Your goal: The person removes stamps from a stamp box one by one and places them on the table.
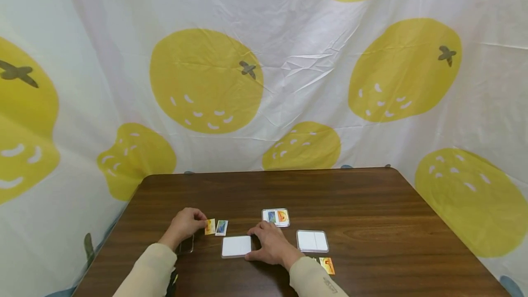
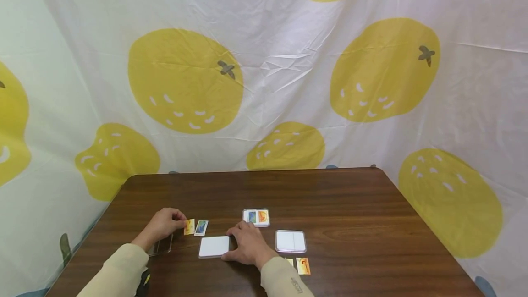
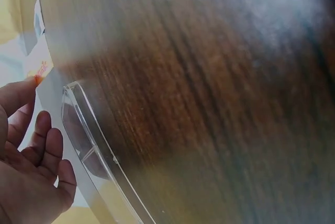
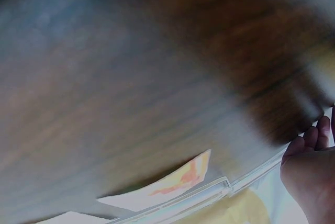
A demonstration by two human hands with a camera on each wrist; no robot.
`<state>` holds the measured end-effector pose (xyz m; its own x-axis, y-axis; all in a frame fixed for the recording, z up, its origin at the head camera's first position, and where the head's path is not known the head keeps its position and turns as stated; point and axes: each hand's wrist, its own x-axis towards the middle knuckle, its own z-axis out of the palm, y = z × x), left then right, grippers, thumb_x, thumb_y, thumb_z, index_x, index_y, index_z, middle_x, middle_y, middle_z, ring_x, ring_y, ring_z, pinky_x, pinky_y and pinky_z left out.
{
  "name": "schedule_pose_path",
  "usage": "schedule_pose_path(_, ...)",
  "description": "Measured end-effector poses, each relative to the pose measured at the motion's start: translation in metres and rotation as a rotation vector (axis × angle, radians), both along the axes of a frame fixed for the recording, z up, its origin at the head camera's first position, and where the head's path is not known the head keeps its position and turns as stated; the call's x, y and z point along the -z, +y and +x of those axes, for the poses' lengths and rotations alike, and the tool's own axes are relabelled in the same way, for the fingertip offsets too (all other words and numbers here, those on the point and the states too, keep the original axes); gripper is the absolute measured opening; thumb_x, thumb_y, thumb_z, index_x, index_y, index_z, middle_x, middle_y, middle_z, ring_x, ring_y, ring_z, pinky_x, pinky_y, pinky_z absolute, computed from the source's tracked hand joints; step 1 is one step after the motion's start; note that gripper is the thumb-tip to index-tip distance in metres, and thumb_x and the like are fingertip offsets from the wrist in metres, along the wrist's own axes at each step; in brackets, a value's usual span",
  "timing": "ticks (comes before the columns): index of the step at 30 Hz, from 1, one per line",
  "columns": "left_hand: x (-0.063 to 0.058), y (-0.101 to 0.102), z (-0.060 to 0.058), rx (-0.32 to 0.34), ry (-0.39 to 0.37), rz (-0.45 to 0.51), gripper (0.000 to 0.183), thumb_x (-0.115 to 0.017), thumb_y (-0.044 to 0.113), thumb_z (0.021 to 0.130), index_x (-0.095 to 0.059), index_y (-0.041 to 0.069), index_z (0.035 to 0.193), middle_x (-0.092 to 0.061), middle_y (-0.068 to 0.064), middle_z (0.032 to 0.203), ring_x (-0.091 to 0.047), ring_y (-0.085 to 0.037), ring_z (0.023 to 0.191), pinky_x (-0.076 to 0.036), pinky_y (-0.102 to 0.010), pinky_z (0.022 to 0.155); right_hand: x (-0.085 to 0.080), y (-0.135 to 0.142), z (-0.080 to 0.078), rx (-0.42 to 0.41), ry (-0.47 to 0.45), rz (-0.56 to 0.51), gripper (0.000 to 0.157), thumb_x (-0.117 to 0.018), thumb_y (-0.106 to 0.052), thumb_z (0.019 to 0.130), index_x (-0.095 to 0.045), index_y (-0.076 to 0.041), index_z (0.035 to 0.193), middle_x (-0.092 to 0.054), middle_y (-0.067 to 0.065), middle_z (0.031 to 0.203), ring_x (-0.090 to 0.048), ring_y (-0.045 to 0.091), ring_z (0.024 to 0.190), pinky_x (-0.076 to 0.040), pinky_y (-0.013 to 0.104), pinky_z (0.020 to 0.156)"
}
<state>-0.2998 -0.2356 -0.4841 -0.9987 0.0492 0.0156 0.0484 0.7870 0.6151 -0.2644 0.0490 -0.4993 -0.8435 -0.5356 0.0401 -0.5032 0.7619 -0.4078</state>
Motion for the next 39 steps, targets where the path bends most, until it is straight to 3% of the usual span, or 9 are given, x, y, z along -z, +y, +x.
schedule_pose_path(7,0.0027,0.0009,-0.0039,-0.004,0.011,-0.073,0.008,-0.075,0.017,0.086,-0.072,0.01,0.083,-0.066,0.0,0.082,-0.057,-0.021,0.078,-0.037,-0.053,0.083,0.0001,0.0002,-0.0001,-0.001,0.003,0.005,0.06,-0.079,-0.05,0.08,-0.064,-0.016,0.126,-0.053,0.002,0.121,-0.048,0.023,0.114,-0.037,0.046,0.1)
schedule_pose_path(21,0.0061,0.0014,-0.0052,0.012,0.039,-0.095,0.01,-0.075,0.017,0.087,-0.073,0.008,0.09,-0.068,-0.002,0.087,-0.061,-0.025,0.084,-0.037,-0.055,0.083,-0.0015,-0.0007,0.0009,0.006,0.003,0.005,0.059,-0.08,-0.049,0.079,-0.064,-0.017,0.126,-0.054,0.002,0.121,-0.048,0.024,0.117,-0.037,0.047,0.101)
schedule_pose_path(34,0.0019,-0.0007,-0.0029,0.022,0.039,-0.078,0.012,-0.074,0.018,0.088,-0.073,0.007,0.094,-0.067,-0.003,0.09,-0.061,-0.025,0.087,-0.038,-0.057,0.086,-0.0017,0.0001,0.0009,0.005,-0.007,0.01,0.06,-0.079,-0.05,0.08,-0.064,-0.017,0.128,-0.053,0.002,0.123,-0.048,0.024,0.117,-0.036,0.048,0.102)
schedule_pose_path(39,0.0015,-0.0039,-0.0012,0.032,0.042,-0.039,0.015,-0.074,0.017,0.087,-0.073,0.006,0.096,-0.067,-0.005,0.093,-0.061,-0.024,0.088,-0.044,-0.054,0.085,-0.0013,-0.0006,0.0002,0.007,-0.009,0.01,0.06,-0.079,-0.05,0.08,-0.063,-0.017,0.128,-0.053,0.003,0.124,-0.047,0.025,0.118,-0.036,0.048,0.103)
